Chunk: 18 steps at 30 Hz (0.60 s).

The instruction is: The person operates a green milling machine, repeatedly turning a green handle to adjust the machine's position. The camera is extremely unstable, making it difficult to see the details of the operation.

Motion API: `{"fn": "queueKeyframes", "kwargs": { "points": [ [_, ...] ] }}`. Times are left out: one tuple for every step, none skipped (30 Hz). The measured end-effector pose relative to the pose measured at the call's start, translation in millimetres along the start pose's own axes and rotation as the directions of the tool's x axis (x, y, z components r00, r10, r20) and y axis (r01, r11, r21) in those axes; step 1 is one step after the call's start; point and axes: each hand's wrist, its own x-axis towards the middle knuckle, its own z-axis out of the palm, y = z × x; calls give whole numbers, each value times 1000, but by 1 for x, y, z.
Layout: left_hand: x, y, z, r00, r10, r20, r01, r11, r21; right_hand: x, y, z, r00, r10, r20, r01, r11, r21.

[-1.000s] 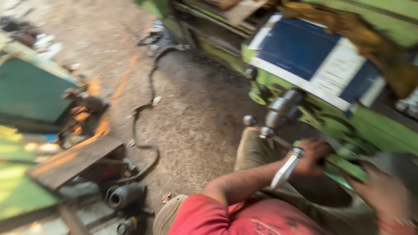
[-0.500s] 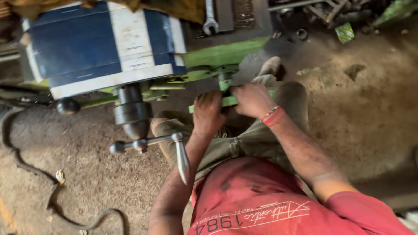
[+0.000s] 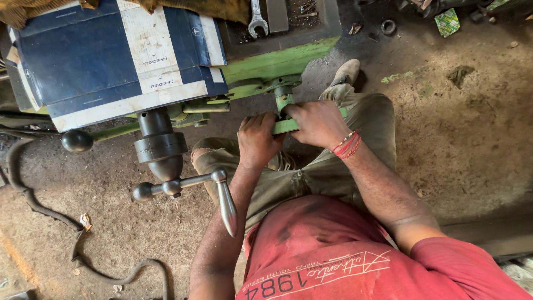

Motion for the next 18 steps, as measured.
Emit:
{"fn": "queueKeyframes", "kwargs": {
  "points": [
    [0,-1,0,1000,-2,3,2,1000,-7,-1,1,1,1000,-10,-17,10,1000,6],
    [0,-1,0,1000,2,0,-2,1000,-6,-2,3,2,999,-28,-42,28,1000,13],
    [-1,-2,0,1000,8,-2,-8,1000,-6,-3,4,3,997,-45,-68,46,999,20],
    [-1,-2,0,1000,13,-3,-13,1000,-6,-5,6,4,994,-60,-92,63,998,25],
    [-2,-2,0,1000,8,2,-8,1000,-2,-6,7,5,993,-75,-94,78,997,29],
    [-2,-3,1,1000,3,7,-3,1000,2,-6,9,6,991,-90,-96,93,995,32],
    [-2,-3,1,1000,-1,11,1,1000,5,-7,11,7,990,-104,-97,107,994,34],
    [-3,-3,1,1000,-8,13,8,1000,7,-8,13,8,986,-118,-117,124,991,44],
    [-3,-4,1,1000,-16,15,15,1000,9,-8,14,9,982,-133,-136,141,989,54],
    [-3,-4,2,1000,-23,15,23,1000,12,-9,16,9,976,-149,-156,160,985,63],
    [-3,-5,2,1000,-18,13,18,1000,8,-9,18,10,977,-142,-159,157,984,89],
    [-4,-6,2,1000,-14,11,14,1000,6,-10,21,10,977,-137,-162,156,981,116],
    [-4,-6,2,1000,-10,8,10,1000,4,-11,23,10,978,-132,-164,156,977,144],
    [-5,-7,2,1000,-8,7,8,1000,2,-12,26,10,980,-122,-160,145,980,137],
    [-5,-7,3,1000,-7,5,7,1000,2,-14,28,10,981,-114,-155,134,982,132],
    [-6,-8,2,1000,-9,4,9,1000,7,-15,30,11,983,-108,-150,128,983,131],
    [-7,-9,2,1000,-10,10,10,1000,6,-16,31,12,979,-115,-166,138,981,134],
    [-6,-10,3,1000,-12,15,12,1000,10,-17,32,13,975,-125,-184,152,979,138]
  ]
}}
